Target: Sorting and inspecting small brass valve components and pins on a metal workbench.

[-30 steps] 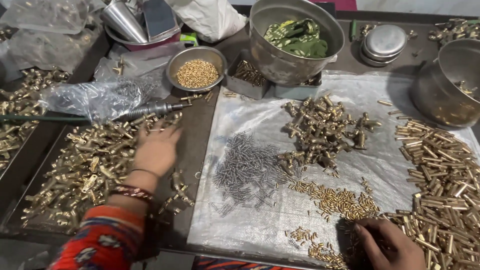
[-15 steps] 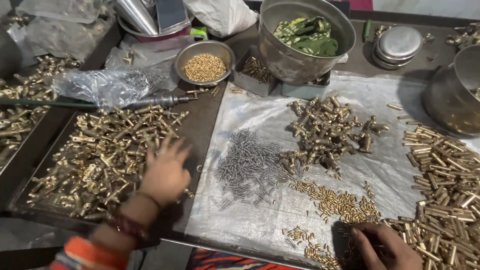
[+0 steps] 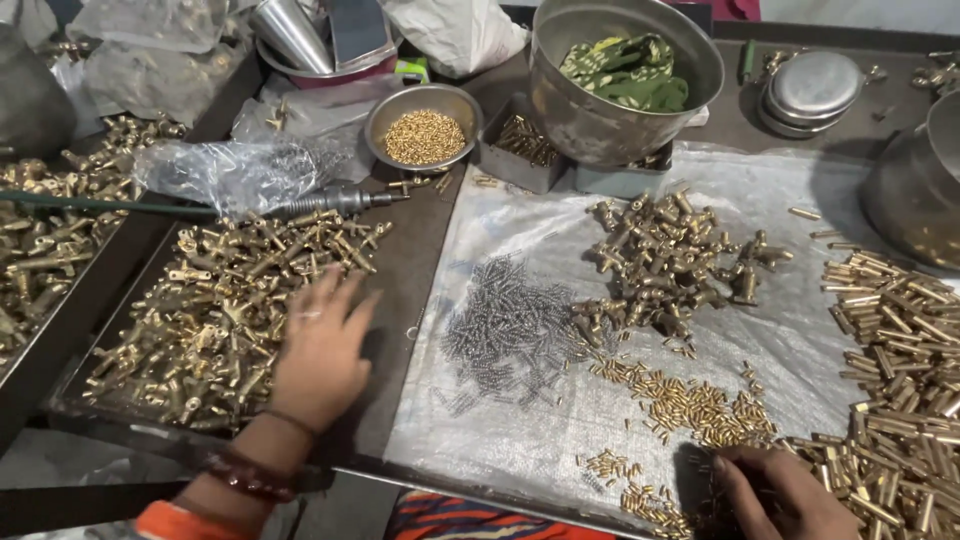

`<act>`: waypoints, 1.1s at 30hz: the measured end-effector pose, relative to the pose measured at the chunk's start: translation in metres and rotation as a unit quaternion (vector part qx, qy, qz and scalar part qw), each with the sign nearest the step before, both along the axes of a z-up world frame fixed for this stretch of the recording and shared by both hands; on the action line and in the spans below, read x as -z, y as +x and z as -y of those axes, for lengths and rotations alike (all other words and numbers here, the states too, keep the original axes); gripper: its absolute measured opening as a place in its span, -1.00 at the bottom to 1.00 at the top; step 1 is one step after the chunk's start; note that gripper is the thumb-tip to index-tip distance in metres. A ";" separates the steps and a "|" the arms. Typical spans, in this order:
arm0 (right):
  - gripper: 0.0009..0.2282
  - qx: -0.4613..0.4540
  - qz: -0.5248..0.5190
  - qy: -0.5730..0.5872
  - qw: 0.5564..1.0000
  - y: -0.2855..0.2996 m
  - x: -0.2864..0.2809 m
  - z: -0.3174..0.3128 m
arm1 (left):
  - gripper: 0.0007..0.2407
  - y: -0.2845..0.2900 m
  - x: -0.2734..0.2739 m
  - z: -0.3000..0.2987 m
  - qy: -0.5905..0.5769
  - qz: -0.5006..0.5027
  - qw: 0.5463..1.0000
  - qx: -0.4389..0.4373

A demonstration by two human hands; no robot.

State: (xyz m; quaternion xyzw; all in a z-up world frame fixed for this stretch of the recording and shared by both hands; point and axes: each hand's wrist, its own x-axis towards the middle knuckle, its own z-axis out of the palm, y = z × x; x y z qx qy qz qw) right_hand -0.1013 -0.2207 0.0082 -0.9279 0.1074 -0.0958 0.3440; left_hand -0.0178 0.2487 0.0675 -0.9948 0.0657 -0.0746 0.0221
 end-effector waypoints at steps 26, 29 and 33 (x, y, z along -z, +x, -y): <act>-0.82 -0.056 -0.095 0.086 0.990 0.027 -0.009 -0.034 | -0.81 0.070 0.034 0.042 -0.055 -0.099 0.992 -0.061; -0.82 -0.040 -0.099 0.147 0.983 0.029 0.010 -0.021 | -0.78 0.073 0.001 0.053 -0.069 -0.141 0.984 -0.087; -0.81 0.006 -0.053 0.267 0.962 0.038 0.028 -0.004 | -0.61 0.064 -0.027 0.098 -0.379 -0.102 0.919 -0.037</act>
